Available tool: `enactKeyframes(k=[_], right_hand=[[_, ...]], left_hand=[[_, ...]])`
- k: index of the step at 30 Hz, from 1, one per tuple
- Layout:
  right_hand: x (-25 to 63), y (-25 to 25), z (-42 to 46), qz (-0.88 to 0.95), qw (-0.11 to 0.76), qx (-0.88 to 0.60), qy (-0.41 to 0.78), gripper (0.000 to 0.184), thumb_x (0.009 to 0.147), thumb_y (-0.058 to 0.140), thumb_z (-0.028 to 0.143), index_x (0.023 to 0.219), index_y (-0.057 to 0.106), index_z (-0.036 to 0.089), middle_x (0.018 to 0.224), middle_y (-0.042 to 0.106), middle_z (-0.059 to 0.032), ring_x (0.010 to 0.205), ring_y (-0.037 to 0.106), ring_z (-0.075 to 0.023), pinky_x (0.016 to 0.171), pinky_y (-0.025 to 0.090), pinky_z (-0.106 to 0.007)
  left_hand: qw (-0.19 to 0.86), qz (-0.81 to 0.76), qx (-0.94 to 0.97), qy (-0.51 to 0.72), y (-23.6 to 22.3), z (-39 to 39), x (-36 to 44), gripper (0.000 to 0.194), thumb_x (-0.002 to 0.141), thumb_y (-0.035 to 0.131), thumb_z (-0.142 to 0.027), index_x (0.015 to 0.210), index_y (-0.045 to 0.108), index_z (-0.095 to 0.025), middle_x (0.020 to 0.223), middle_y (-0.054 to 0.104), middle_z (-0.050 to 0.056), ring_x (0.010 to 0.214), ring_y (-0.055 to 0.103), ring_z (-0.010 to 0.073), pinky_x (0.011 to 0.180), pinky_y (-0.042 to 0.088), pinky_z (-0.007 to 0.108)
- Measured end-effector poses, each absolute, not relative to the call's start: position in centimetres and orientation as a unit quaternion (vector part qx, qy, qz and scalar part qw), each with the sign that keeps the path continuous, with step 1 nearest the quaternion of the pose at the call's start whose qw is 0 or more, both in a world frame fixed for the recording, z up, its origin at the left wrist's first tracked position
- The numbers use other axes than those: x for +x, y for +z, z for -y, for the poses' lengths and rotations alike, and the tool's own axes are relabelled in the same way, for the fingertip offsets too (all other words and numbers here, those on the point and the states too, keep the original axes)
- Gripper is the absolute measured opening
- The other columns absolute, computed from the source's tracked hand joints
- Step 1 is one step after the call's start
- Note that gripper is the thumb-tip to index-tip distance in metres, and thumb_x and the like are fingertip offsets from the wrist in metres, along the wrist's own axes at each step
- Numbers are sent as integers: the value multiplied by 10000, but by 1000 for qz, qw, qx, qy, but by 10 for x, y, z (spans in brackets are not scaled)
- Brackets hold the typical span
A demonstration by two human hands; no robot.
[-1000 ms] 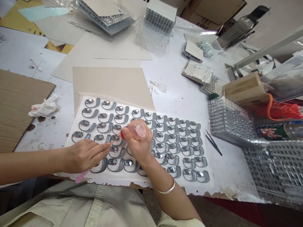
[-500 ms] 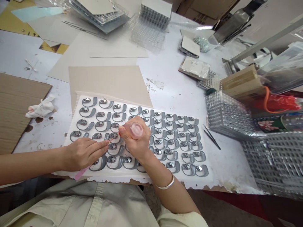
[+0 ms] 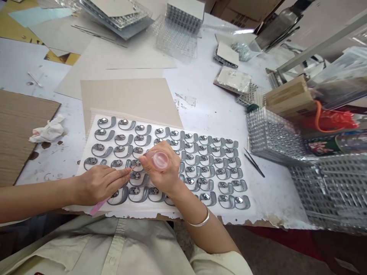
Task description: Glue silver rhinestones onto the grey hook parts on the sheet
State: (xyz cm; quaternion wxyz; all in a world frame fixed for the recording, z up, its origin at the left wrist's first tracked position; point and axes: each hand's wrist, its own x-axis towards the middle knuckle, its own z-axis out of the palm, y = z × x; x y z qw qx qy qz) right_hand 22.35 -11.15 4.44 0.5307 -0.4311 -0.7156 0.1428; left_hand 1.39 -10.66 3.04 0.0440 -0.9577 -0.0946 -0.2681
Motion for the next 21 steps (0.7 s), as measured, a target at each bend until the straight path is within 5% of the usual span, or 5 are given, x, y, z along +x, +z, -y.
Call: enactKeyframes(k=[13, 21], right_hand=[[225, 44, 114, 724, 523, -425, 149, 82, 769, 669, 173, 784, 593, 200, 666, 608, -18, 605, 543, -152, 520, 465, -312], [224, 49, 118, 771, 489, -388, 126, 216, 742, 695, 224, 924, 580, 214, 674, 618, -15, 610, 563, -165, 495, 490, -310]], left_hand=[[47, 98, -956, -272, 28, 107, 14, 183, 854, 461, -12, 936, 622, -44, 959, 709, 194, 617, 675, 162, 453, 546, 240], [40, 112, -949, -290, 27, 108, 16, 148, 858, 482, -34, 907, 622, -36, 930, 710, 169, 567, 649, 159, 401, 499, 249]])
